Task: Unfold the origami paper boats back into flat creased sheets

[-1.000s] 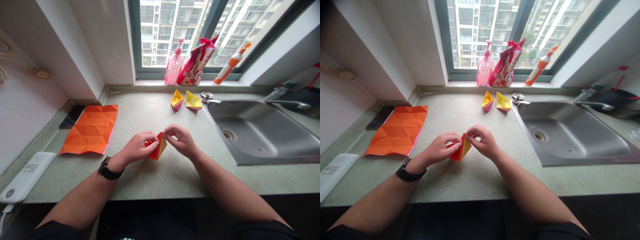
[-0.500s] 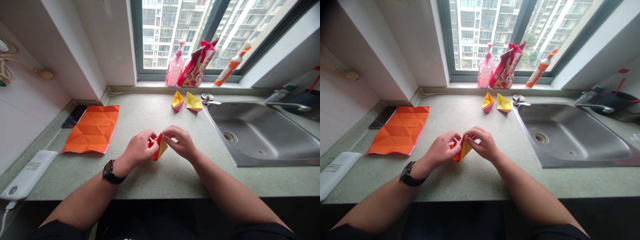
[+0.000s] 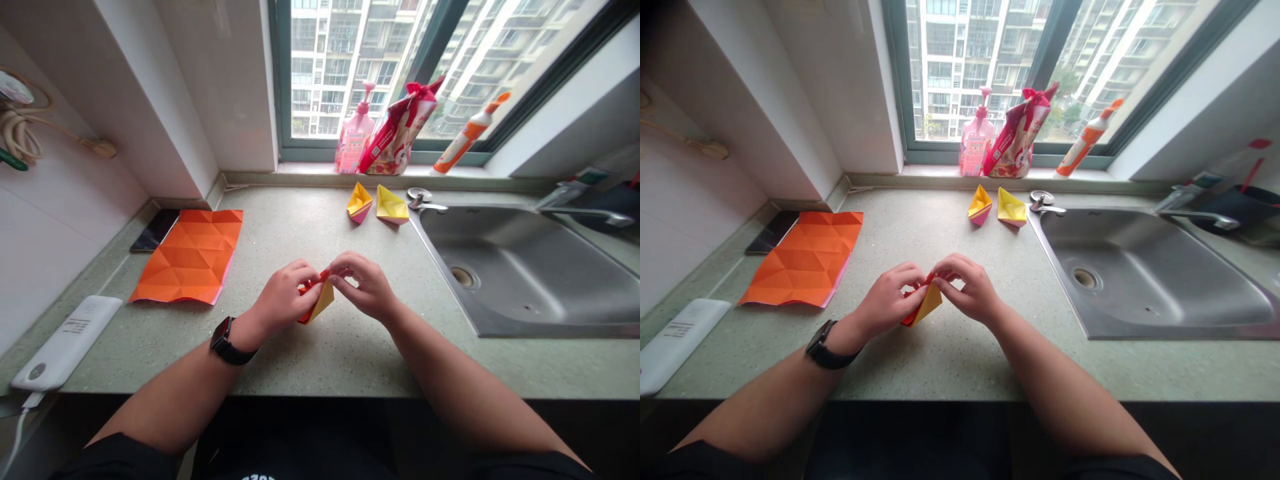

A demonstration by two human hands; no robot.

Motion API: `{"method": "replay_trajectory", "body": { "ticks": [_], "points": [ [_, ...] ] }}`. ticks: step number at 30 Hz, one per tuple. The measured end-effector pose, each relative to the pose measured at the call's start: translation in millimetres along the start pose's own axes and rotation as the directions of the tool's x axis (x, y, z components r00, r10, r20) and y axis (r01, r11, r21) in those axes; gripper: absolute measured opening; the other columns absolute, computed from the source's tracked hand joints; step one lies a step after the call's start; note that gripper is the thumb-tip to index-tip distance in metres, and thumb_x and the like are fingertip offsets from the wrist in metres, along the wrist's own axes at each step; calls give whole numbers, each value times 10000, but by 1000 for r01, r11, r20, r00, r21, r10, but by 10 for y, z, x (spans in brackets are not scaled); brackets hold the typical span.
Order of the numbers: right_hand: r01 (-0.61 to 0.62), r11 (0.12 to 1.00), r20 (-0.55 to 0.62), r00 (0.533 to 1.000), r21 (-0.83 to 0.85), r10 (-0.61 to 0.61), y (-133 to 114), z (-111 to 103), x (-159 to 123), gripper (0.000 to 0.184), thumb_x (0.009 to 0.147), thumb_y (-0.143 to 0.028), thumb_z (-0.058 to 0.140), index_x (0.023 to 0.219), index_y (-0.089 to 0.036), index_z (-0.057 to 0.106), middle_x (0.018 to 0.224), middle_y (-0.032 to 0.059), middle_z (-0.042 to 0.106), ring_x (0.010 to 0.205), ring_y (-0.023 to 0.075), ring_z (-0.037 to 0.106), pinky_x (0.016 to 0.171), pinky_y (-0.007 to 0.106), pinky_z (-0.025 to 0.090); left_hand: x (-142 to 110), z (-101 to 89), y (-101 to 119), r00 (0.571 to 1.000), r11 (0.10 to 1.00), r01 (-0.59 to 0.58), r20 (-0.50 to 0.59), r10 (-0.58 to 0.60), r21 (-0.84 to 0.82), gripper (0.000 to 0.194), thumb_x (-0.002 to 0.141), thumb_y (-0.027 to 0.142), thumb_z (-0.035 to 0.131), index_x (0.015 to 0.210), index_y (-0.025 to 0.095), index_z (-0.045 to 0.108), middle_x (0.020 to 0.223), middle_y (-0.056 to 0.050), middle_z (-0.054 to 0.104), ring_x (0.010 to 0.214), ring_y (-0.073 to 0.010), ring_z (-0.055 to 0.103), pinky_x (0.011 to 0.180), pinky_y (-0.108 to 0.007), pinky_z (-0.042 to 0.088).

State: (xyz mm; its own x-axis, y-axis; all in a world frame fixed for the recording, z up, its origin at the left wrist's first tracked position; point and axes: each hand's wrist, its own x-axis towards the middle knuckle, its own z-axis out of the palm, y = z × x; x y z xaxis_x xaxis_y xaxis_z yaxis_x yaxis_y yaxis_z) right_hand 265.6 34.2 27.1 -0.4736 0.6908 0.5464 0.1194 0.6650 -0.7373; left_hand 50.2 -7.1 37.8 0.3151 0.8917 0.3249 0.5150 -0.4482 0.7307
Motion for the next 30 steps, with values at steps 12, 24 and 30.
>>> {"method": "replay_trajectory", "body": {
  "ticks": [12, 24, 30],
  "points": [
    [13, 996, 107, 994, -88, -3, 36, -149, 11, 64, 983, -248, 714, 987, -235, 652, 853, 4, 703, 737, 147, 670, 707, 291, 591, 32, -240, 19, 954, 964, 56, -270, -128, -261, 231, 1000, 365, 676, 838, 202, 693, 895, -30, 696, 855, -173, 671, 772, -291, 559],
    [41, 973, 312, 950, -225, 33, 134, -131, -13, 80, 1024, -245, 656, 1026, -243, 736, 890, 21, 733, 765, 149, 693, 720, 289, 580, 71, -486, -339, 711, 954, -172, -701, -51, -244, 346, 1031, 595, 664, 1056, 254, 719, 936, -3, 728, 853, -156, 703, 800, -293, 603],
    [20, 978, 445, 892, -207, 76, 175, -103, -14, 138, 957, -318, 789, 1077, -251, 778, 927, 23, 753, 778, 158, 713, 702, 289, 569, 50, -628, -293, 620, 976, -200, -760, 195, 87, 272, 1101, 490, 579, 1053, 240, 677, 978, -15, 723, 883, -165, 695, 810, -304, 586]
  ]
}}
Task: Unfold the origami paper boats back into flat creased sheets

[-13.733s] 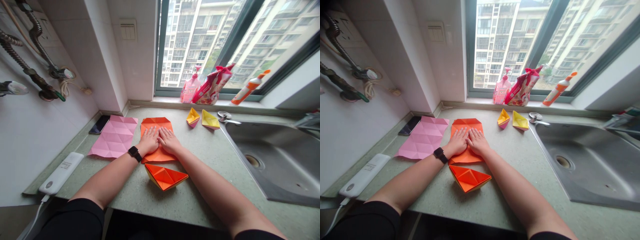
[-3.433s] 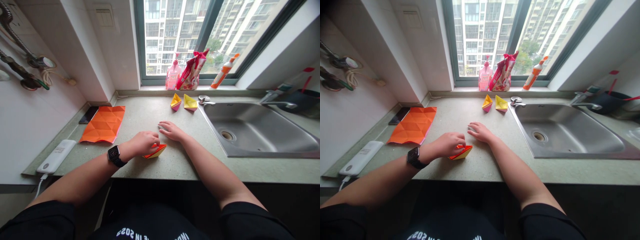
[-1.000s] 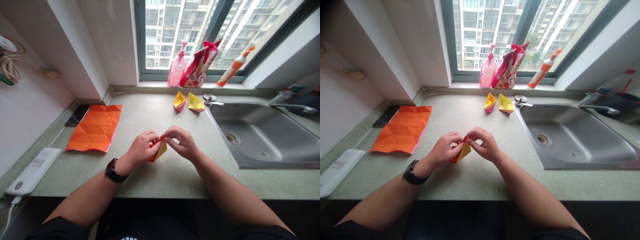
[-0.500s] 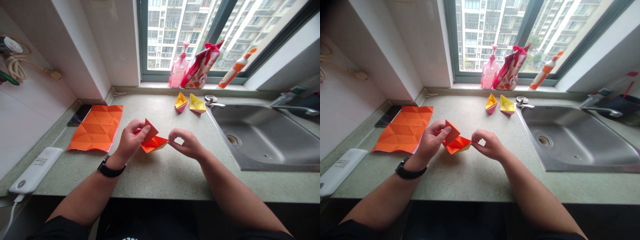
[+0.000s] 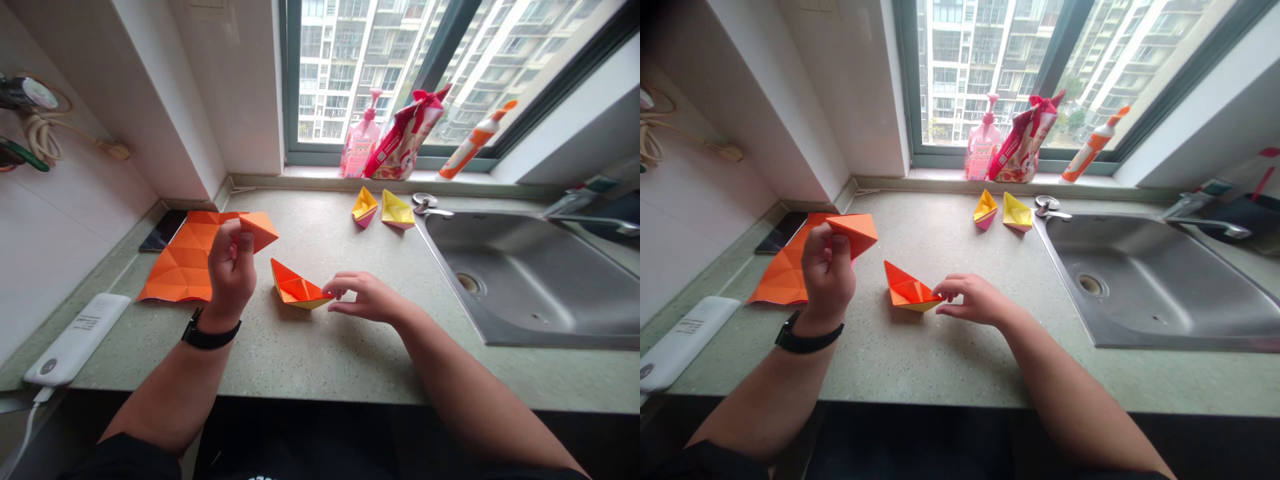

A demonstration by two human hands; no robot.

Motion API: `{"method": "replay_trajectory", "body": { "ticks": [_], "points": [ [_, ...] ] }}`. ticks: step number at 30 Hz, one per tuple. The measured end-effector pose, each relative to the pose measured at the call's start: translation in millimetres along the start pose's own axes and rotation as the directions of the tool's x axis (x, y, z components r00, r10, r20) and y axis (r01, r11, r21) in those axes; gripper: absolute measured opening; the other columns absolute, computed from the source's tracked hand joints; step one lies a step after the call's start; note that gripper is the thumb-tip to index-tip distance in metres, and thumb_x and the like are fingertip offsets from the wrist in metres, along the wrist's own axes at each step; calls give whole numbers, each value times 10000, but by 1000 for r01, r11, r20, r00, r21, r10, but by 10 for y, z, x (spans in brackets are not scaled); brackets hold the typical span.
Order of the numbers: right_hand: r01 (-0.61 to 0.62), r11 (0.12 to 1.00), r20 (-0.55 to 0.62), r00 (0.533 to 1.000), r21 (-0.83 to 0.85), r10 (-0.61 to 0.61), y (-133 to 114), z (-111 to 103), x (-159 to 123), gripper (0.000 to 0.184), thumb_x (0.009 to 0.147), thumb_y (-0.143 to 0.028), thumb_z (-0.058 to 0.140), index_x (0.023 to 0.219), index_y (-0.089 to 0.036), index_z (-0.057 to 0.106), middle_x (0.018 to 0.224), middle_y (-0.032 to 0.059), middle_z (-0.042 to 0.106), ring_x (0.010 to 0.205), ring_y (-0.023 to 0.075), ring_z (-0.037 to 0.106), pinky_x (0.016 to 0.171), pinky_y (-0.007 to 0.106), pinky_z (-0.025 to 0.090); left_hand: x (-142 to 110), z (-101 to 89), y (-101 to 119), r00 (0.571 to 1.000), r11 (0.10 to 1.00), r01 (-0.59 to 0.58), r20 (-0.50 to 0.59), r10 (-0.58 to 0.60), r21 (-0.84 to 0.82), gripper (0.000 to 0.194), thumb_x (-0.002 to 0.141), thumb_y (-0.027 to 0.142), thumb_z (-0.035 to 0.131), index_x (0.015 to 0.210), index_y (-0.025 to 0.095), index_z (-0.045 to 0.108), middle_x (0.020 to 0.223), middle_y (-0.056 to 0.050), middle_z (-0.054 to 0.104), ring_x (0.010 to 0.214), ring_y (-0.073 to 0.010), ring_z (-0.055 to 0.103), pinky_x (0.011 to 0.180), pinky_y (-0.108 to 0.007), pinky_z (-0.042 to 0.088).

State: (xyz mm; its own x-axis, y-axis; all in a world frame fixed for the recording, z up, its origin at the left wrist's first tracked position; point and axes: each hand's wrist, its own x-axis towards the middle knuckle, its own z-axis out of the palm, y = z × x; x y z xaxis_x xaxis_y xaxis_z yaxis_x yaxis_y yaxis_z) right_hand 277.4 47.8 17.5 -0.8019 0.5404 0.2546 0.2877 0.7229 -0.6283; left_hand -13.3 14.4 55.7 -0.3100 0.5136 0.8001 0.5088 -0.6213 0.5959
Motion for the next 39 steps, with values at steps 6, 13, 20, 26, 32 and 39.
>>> {"method": "replay_trajectory", "body": {
  "ticks": [6, 13, 20, 26, 32, 39],
  "points": [
    [-46, 997, -46, 998, -64, 43, 46, -75, -20, 113, 983, -238, 684, 895, -254, 754, 816, 4, 738, 697, 145, 662, 656, 276, 541, -23, 28, -19, 970, 988, -123, 222, 100, 92, 168, 1131, 327, 488, 1127, 252, 638, 1216, -68, 735, 1240, -239, 692, 1140, -469, 536],
    [-299, 928, -253, 937, -221, 242, 258, -723, -345, 186, 955, -359, 689, 825, -232, 731, 713, 7, 702, 620, 157, 625, 593, 285, 475, -224, 190, -14, 684, 965, -234, 726, 77, 118, 217, 1068, 130, 479, 1046, 225, 673, 1158, -74, 752, 1157, -239, 671, 1113, -467, 519],
    [-426, 868, -491, 831, -256, 263, 121, -787, -380, 259, 990, -461, 681, 983, -235, 807, 558, -35, 580, 473, 131, 496, 501, 296, 375, -418, 303, 23, 528, 963, -259, 846, 78, 73, 193, 1040, 141, 556, 965, 220, 715, 1060, -65, 747, 997, -226, 661, 961, -401, 538],
    [-189, 975, -440, 890, -117, 120, -110, -293, -120, 253, 1027, -252, 590, 1230, -255, 742, 949, 41, 776, 694, 154, 682, 644, 294, 572, -382, 242, 89, 667, 978, -204, 725, 173, -45, 236, 1085, 169, 503, 1080, 233, 730, 1063, -75, 781, 1029, -230, 702, 1016, -442, 558],
    [-96, 993, -361, 931, -73, 63, -93, -39, -45, 270, 1010, -211, 621, 1262, -278, 690, 1051, 43, 738, 757, 150, 694, 668, 295, 618, -341, 214, 205, 722, 969, -110, 652, 231, -222, 213, 1097, 209, 534, 1081, 256, 740, 1064, -74, 785, 1045, -209, 731, 1078, -450, 567],
    [-6, 995, -414, 910, -100, -35, -49, -50, -29, 96, 1021, -195, 611, 1045, -255, 681, 919, 29, 724, 754, 159, 678, 673, 295, 602, -324, 204, 215, 751, 977, -95, 630, 196, -190, 202, 1041, 300, 681, 1235, 253, 709, 1211, -105, 757, 1164, -249, 708, 1106, -476, 551]
  ]
}}
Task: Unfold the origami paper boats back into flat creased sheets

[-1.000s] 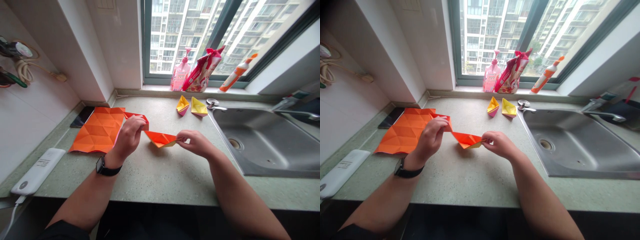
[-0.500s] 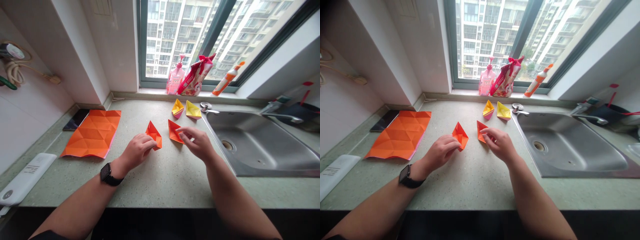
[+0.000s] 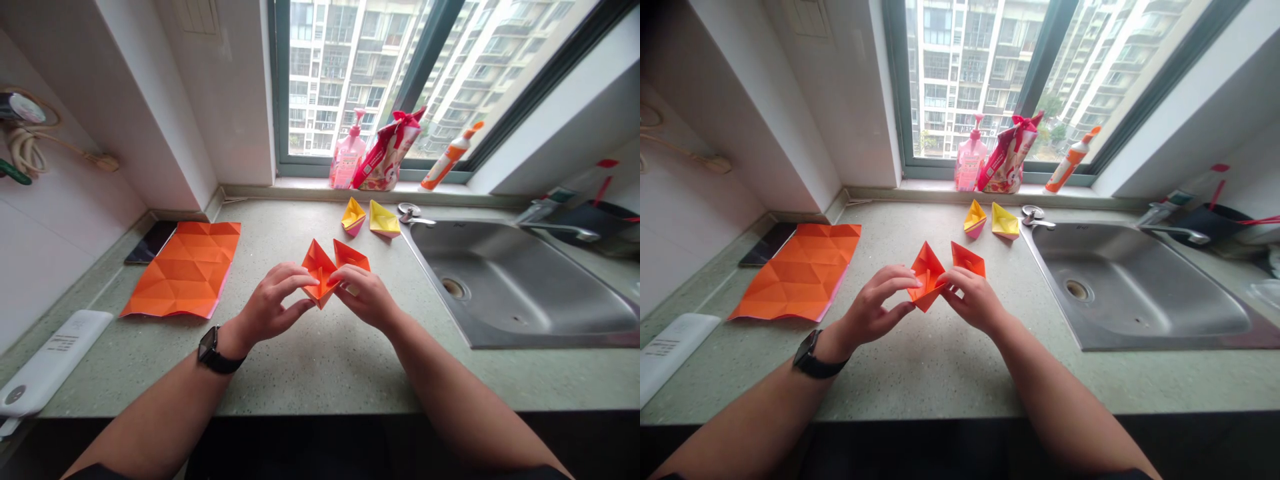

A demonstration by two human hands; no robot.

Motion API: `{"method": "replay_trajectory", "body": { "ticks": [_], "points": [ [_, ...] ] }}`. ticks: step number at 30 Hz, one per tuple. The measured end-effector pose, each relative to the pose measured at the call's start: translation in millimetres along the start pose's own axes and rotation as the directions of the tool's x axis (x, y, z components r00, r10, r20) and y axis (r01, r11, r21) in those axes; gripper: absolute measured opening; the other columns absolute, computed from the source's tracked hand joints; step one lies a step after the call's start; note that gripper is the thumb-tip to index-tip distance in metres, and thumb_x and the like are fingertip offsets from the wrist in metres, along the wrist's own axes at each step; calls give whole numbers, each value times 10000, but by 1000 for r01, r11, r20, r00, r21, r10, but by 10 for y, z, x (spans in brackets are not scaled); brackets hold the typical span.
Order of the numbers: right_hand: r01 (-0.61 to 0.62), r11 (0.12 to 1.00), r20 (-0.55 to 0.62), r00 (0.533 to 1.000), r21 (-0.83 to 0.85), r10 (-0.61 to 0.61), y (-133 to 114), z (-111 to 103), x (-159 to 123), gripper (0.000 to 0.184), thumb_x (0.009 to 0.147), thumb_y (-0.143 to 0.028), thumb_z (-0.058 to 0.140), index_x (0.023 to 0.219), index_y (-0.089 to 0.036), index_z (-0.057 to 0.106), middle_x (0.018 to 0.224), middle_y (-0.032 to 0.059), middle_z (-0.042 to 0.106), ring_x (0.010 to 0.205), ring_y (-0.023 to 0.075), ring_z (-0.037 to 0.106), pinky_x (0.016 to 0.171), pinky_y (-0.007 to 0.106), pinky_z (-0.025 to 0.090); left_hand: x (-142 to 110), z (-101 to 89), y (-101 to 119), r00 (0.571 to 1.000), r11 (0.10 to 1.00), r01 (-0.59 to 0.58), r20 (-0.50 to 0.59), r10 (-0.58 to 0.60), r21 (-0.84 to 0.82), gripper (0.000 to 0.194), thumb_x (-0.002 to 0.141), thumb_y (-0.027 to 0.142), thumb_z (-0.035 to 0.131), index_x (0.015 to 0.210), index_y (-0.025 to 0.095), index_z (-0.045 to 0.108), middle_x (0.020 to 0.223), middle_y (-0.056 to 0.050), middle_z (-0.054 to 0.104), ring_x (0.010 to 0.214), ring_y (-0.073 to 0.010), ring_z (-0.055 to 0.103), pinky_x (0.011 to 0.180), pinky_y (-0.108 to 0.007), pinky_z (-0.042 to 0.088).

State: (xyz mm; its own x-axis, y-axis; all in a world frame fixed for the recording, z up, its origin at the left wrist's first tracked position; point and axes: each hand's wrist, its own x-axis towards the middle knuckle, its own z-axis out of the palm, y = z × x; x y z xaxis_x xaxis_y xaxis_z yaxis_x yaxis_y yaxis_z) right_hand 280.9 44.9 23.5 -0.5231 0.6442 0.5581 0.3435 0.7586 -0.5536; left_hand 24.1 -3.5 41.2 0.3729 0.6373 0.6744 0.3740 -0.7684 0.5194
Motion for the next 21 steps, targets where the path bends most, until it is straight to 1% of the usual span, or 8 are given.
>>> {"method": "replay_trajectory", "body": {
  "ticks": [3, 5, 9, 12, 15, 17, 19, 21],
  "points": [
    [28, 1000, -49, 998, 12, -27, -20, -6, 11, 91, 1019, -196, 622, 1051, -256, 682, 913, 26, 733, 740, 161, 681, 658, 300, 604, 0, -19, -58, 1000, 999, 2, 30, -4, 38, 354, 965, 404, 797, 1264, 243, 697, 1256, -121, 751, 1219, -285, 692, 1144, -511, 519],
    [49, 999, -90, 995, 16, -48, -39, -16, 19, 93, 1017, -196, 633, 1055, -262, 685, 915, 27, 742, 761, 170, 696, 663, 312, 613, -3, -19, -98, 999, 997, 10, 50, -14, 79, 389, 934, 451, 831, 1243, 251, 702, 1235, -106, 767, 1223, -292, 696, 1195, -541, 469],
    [80, 997, -187, 979, 14, -76, -74, -39, 28, 105, 1013, -181, 654, 1053, -268, 698, 923, 31, 757, 803, 187, 723, 677, 329, 621, -16, 13, -139, 998, 983, 56, 30, -63, 177, 254, 959, 396, 811, 1153, 261, 718, 1201, -76, 782, 1228, -278, 697, 1231, -559, 427],
    [81, 997, -225, 971, 5, -78, -86, -40, 21, 107, 1009, -167, 667, 1041, -262, 706, 929, 37, 767, 813, 191, 731, 683, 330, 616, -28, 39, -130, 998, 983, 60, -21, -57, 174, 158, 970, 331, 799, 1069, 244, 713, 1179, -79, 771, 1187, -264, 700, 1190, -538, 479],
    [80, 996, -199, 977, 32, -73, -83, -19, 11, 115, 1005, -166, 667, 1061, -257, 708, 931, 38, 773, 803, 186, 729, 681, 323, 616, -38, 47, -111, 994, 992, 79, -77, -72, 100, 117, 977, 307, 788, 1021, 233, 709, 1243, -97, 723, 1194, -257, 683, 1117, -505, 551],
    [70, 995, -160, 986, 76, -57, -80, 2, 7, 110, 1004, -183, 666, 1079, -252, 707, 942, 38, 775, 810, 183, 730, 690, 316, 619, -43, 51, -109, 986, 993, 118, -121, -116, 13, 165, 955, 327, 818, 1044, 233, 715, 1345, -115, 664, 1292, -278, 645, 1119, -509, 561],
    [42, 990, -114, 993, 137, -27, -75, 22, 3, 108, 1002, -232, 683, 1108, -246, 700, 971, 44, 774, 832, 183, 734, 707, 310, 622, -47, 63, -118, 973, 974, 164, -137, -186, -157, 337, 911, 372, 871, 1176, 248, 704, 1481, -133, 581, 1363, -298, 618, 1113, -503, 579],
    [9, 984, -66, 998, 179, 3, -66, 37, -6, 169, 993, -300, 715, 1148, -243, 681, 1015, 52, 767, 860, 189, 735, 728, 315, 623, -51, 91, -130, 958, 906, 221, -93, -271, -362, 512, 913, 402, 872, 1349, 278, 635, 1556, -141, 536, 1345, -288, 649, 1088, -480, 604]
  ]
}}
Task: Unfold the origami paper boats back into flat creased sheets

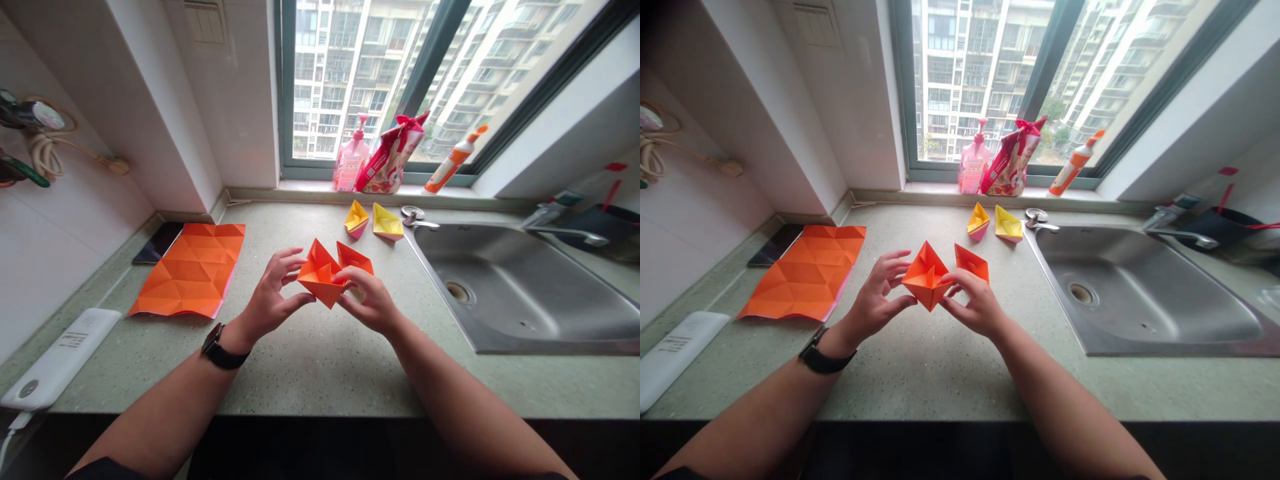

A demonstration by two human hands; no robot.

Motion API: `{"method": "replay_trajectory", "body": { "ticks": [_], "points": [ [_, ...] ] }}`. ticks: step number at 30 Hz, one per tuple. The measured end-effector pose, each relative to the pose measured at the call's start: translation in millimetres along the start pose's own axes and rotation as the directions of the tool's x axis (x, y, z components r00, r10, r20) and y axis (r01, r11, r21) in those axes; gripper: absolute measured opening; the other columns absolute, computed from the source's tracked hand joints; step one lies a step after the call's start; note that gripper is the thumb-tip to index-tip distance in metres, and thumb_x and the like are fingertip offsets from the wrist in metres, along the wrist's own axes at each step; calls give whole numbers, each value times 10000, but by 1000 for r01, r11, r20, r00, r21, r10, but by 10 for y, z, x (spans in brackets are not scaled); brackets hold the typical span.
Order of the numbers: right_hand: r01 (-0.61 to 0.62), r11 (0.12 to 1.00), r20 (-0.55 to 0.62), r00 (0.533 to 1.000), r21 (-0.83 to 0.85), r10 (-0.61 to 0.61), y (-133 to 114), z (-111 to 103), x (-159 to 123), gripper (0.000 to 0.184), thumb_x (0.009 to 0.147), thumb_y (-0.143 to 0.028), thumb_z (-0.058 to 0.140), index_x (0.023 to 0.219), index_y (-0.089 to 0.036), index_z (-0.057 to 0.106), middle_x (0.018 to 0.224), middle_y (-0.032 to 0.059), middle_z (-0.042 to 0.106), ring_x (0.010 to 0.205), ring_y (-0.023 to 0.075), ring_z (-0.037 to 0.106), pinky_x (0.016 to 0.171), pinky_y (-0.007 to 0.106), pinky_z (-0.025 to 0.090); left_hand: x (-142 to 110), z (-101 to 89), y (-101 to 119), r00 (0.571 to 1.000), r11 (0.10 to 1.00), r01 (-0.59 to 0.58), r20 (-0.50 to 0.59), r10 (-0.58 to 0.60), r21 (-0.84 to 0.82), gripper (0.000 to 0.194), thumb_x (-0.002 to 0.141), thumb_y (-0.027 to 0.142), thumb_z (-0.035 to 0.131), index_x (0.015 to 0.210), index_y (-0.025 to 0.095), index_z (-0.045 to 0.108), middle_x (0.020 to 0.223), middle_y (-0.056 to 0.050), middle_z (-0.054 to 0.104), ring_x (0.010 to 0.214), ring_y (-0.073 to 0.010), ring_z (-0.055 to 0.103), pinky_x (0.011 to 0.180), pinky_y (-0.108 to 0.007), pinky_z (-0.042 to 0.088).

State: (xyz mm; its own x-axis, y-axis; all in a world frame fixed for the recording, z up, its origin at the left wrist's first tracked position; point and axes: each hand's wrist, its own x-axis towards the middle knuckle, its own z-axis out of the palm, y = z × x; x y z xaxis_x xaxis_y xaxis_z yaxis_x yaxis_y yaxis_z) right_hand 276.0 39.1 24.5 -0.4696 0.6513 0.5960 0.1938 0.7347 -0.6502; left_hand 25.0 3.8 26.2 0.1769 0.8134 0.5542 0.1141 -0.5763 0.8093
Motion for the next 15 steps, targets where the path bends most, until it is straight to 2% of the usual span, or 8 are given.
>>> {"method": "replay_trajectory", "body": {
  "ticks": [2, 4, 7, 10, 12, 15],
  "points": [
    [-17, 1000, 47, 999, 10, 17, 20, 7, -20, 260, 977, -380, 744, 1182, -247, 655, 1049, 59, 756, 886, 204, 730, 751, 332, 621, -7, 36, -21, 996, 986, 87, 19, -86, -144, 566, 961, 400, 824, 1450, 299, 558, 1537, -136, 576, 1302, -262, 686, 1094, -469, 605],
    [-7, 1000, 92, 996, 6, 7, 43, 15, -51, 382, 952, -491, 765, 1219, -257, 625, 1088, 71, 746, 923, 230, 725, 779, 360, 622, -17, 81, -33, 991, 975, 132, -2, -134, -176, 519, 999, 389, 781, 1454, 292, 551, 1447, -120, 651, 1294, -253, 691, 1113, -474, 593],
    [-20, 1000, 130, 991, -6, 21, 61, 48, -100, 687, 871, -676, 799, 1369, -277, 544, 1194, 102, 722, 991, 275, 721, 822, 402, 623, -36, 137, -36, 990, 989, 136, -34, -139, -63, 366, 1010, 380, 763, 1338, 264, 649, 1352, -106, 686, 1283, -263, 681, 1081, -469, 608],
    [-71, 997, 143, 987, 21, 68, 39, 111, -125, 939, 804, -752, 824, 1524, -299, 425, 1261, 114, 694, 990, 288, 721, 831, 420, 619, -57, 158, -39, 996, 991, 91, -29, -88, 94, 273, 1000, 376, 769, 1239, 255, 718, 1350, -114, 658, 1303, -285, 650, 1085, -497, 604],
    [-77, 995, 148, 987, 69, 66, 9, 156, -124, 950, 817, -727, 828, 1556, -313, 398, 1258, 104, 694, 984, 285, 723, 835, 419, 617, -71, 158, -46, 997, 986, 62, -44, -56, 158, 274, 985, 381, 784, 1223, 256, 732, 1365, -124, 632, 1346, -303, 615, 1142, -543, 565],
    [-71, 989, 150, 987, 132, 51, -34, 195, -118, 801, 911, -594, 792, 1561, -330, 405, 1299, 103, 693, 1068, 292, 725, 904, 432, 613, -83, 155, -64, 995, 986, 91, -54, -84, 140, 308, 968, 402, 801, 1230, 260, 724, 1435, -137, 570, 1417, -327, 559, 1163, -567, 546]
  ]
}}
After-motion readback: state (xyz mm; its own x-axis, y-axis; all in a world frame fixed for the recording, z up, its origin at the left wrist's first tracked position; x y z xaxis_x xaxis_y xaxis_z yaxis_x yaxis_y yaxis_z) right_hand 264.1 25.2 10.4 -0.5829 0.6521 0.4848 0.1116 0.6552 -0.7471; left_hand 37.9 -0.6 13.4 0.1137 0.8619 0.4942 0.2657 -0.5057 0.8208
